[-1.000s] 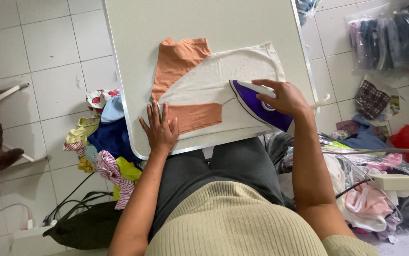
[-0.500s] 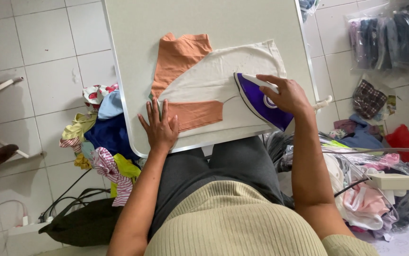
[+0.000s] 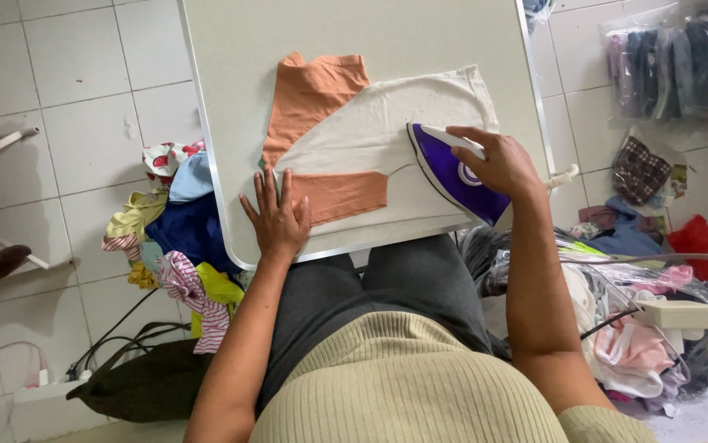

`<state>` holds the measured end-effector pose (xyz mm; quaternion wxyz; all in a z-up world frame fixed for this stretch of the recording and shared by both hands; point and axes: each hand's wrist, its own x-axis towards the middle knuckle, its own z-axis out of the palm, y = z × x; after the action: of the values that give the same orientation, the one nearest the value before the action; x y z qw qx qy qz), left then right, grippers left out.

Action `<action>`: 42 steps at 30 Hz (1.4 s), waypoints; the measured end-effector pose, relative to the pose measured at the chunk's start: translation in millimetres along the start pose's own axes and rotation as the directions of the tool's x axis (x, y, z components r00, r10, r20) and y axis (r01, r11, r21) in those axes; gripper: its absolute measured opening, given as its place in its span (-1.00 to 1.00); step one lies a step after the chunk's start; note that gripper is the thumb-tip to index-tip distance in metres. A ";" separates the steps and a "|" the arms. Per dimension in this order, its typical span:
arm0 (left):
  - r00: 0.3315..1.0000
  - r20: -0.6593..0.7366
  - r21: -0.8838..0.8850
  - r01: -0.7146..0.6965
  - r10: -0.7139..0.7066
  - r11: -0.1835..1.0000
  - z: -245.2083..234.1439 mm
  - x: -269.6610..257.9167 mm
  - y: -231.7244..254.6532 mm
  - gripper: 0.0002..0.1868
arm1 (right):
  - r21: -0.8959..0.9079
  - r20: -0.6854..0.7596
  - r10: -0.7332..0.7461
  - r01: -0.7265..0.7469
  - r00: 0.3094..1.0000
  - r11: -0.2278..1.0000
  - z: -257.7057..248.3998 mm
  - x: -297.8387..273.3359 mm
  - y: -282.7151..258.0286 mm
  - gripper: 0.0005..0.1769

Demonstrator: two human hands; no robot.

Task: A person uses an iron to press a small piece of clothing on a low table.

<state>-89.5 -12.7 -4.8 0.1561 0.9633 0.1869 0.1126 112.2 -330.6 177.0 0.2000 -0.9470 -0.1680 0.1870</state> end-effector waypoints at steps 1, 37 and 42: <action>1.000 -0.001 -0.005 0.001 -0.001 1.000 -0.8 0.1 0.8 -0.32 | -0.006 0.001 0.008 -0.008 1.000 1.000 -0.1 -0.2 -0.1 -0.56; 1.000 -0.009 -0.019 -0.014 0.014 1.000 -0.9 -0.1 1.0 -0.31 | -0.038 -0.041 0.119 -0.120 0.992 0.992 7.4 12.3 1.7 -0.58; 1.000 -0.011 -0.008 -0.015 0.015 1.000 -1.5 0.6 0.4 -0.30 | 0.014 -0.028 0.101 -0.100 0.995 0.995 -1.3 6.3 -10.3 -0.57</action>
<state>-89.2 -12.4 -3.2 0.1583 0.9634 0.1800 0.1197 115.7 -319.6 180.8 0.1988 -0.9556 -0.1161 0.1840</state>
